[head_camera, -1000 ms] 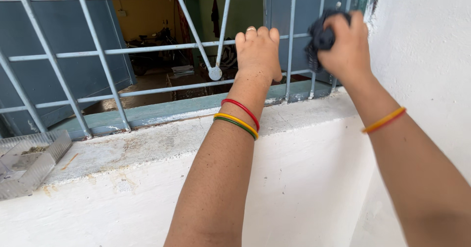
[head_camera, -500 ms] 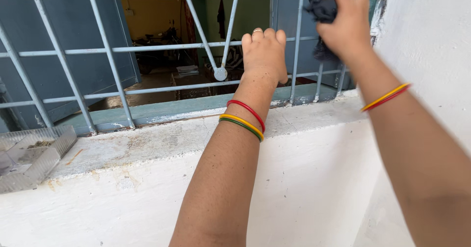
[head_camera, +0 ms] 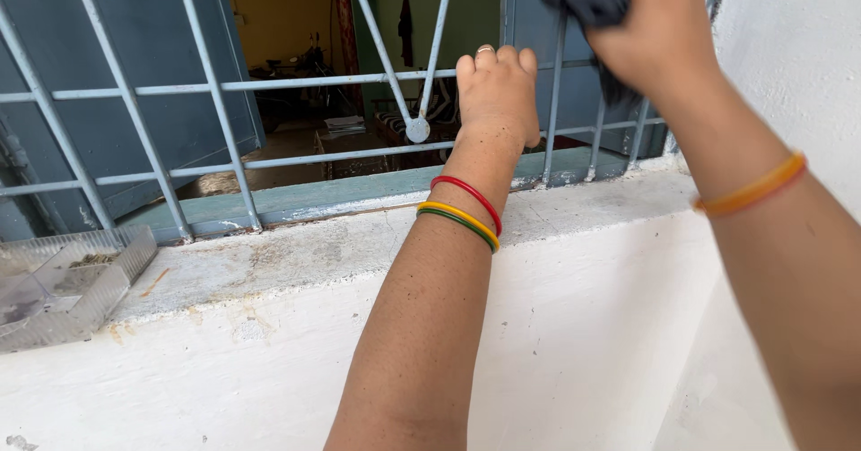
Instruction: The person wipes a window sill and the bars of a window gate with a black cloth.
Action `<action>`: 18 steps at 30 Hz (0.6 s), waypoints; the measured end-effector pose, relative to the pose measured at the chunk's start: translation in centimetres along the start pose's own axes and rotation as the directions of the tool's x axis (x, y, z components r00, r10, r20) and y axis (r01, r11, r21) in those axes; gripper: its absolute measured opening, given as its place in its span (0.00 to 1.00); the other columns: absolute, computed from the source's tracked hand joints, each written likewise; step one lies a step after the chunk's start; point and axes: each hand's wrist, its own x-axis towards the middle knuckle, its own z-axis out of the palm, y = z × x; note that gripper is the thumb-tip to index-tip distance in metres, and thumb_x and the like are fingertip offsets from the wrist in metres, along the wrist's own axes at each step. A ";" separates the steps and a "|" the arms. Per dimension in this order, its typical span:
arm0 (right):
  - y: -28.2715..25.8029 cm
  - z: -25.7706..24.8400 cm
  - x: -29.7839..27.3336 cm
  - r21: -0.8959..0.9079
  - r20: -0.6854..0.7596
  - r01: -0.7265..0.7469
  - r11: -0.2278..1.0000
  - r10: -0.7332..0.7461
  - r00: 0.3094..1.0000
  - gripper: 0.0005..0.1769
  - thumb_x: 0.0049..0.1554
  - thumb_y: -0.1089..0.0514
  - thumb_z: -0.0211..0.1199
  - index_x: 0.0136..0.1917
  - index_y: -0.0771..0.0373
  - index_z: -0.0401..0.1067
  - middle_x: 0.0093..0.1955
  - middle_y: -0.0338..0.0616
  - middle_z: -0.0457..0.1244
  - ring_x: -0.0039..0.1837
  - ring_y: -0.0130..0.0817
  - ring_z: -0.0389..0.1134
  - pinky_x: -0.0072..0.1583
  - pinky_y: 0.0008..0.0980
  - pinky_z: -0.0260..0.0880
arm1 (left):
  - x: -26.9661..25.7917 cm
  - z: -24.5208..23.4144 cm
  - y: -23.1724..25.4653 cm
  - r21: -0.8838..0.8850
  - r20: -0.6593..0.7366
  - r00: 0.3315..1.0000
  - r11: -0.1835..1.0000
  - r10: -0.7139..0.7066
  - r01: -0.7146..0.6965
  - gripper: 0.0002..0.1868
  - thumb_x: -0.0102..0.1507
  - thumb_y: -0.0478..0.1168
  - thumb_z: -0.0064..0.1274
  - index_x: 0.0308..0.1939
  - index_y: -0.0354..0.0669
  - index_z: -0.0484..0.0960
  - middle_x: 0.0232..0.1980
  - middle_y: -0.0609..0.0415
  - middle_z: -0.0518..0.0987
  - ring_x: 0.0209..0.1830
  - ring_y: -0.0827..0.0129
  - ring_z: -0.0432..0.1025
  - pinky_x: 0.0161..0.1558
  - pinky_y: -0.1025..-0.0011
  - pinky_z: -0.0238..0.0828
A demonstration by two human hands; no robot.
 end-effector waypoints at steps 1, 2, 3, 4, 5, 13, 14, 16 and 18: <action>-0.6 1.1 2.4 -0.003 0.104 -0.133 0.991 0.133 0.986 0.20 0.52 0.63 0.67 0.59 0.56 0.71 0.64 0.58 0.61 0.68 0.60 0.63 0.68 0.51 0.66 | -0.1 0.1 0.0 -0.003 0.001 1.000 1.000 0.003 -0.003 0.46 0.45 0.50 0.73 0.63 0.51 0.66 0.61 0.54 0.70 0.70 0.57 0.60 0.64 0.60 0.53; -1.1 1.8 3.5 -0.019 0.208 -0.261 0.965 0.259 0.943 0.21 0.53 0.61 0.65 0.60 0.55 0.70 0.61 0.59 0.62 0.65 0.62 0.64 0.66 0.53 0.66 | -0.1 0.3 -0.1 -0.006 0.002 1.000 1.000 0.006 -0.006 0.46 0.45 0.49 0.73 0.64 0.51 0.67 0.62 0.55 0.71 0.69 0.58 0.60 0.64 0.61 0.53; -1.7 2.6 3.4 -0.019 0.088 -0.138 0.990 0.139 0.986 0.23 0.52 0.64 0.67 0.61 0.57 0.70 0.63 0.60 0.59 0.68 0.64 0.62 0.68 0.53 0.65 | 0.0 0.3 -0.2 -0.004 -0.018 1.000 1.000 0.004 -0.004 0.45 0.45 0.49 0.72 0.64 0.51 0.67 0.62 0.54 0.71 0.69 0.58 0.61 0.64 0.61 0.53; -2.5 3.9 2.6 -0.034 -0.032 -0.012 0.999 0.011 0.999 0.25 0.50 0.67 0.68 0.61 0.58 0.71 0.65 0.60 0.57 0.71 0.65 0.59 0.69 0.53 0.65 | 0.0 0.4 -0.2 -0.003 -0.038 0.999 1.000 0.002 -0.003 0.45 0.45 0.48 0.72 0.63 0.51 0.67 0.62 0.54 0.71 0.68 0.59 0.61 0.64 0.61 0.53; -3.0 4.6 1.3 -0.064 -0.140 0.104 0.992 -0.112 0.984 0.27 0.49 0.69 0.69 0.62 0.59 0.71 0.68 0.60 0.54 0.73 0.67 0.56 0.70 0.53 0.64 | -0.2 0.7 0.0 -0.004 -0.049 0.999 1.000 0.006 -0.006 0.45 0.45 0.47 0.72 0.63 0.51 0.67 0.62 0.54 0.71 0.68 0.59 0.61 0.64 0.62 0.53; -4.8 3.1 -9.0 -0.007 0.239 0.041 0.999 -0.038 0.970 0.28 0.42 0.64 0.73 0.57 0.57 0.72 0.68 0.57 0.56 0.71 0.59 0.59 0.66 0.53 0.66 | 0.4 1.7 -0.4 -0.013 -0.118 0.993 1.000 0.025 -0.027 0.39 0.49 0.46 0.68 0.61 0.51 0.68 0.60 0.53 0.71 0.70 0.56 0.61 0.65 0.58 0.53; -4.4 2.6 -8.2 -0.065 0.278 0.057 0.996 -0.037 0.960 0.27 0.40 0.64 0.73 0.55 0.56 0.74 0.67 0.56 0.57 0.70 0.59 0.59 0.65 0.53 0.67 | 0.5 1.8 -0.4 -0.003 -0.151 0.988 1.000 0.025 -0.026 0.37 0.50 0.45 0.67 0.61 0.51 0.68 0.60 0.53 0.72 0.69 0.56 0.61 0.64 0.57 0.54; -2.7 1.7 -4.4 -0.166 0.350 0.096 0.981 -0.033 0.936 0.27 0.35 0.65 0.73 0.51 0.54 0.77 0.66 0.53 0.58 0.69 0.57 0.60 0.63 0.52 0.67 | 0.3 1.6 -0.4 0.004 -0.104 0.994 1.000 0.026 -0.026 0.39 0.49 0.45 0.68 0.61 0.51 0.68 0.61 0.53 0.71 0.69 0.56 0.61 0.65 0.59 0.54; -0.7 1.0 -1.1 -0.078 0.085 0.096 0.992 -0.090 0.992 0.25 0.47 0.65 0.69 0.60 0.56 0.77 0.70 0.55 0.59 0.71 0.59 0.61 0.68 0.52 0.67 | 0.2 1.1 -0.4 0.008 -0.064 0.998 1.000 0.027 -0.027 0.41 0.48 0.45 0.69 0.62 0.50 0.67 0.61 0.54 0.70 0.69 0.57 0.61 0.65 0.60 0.53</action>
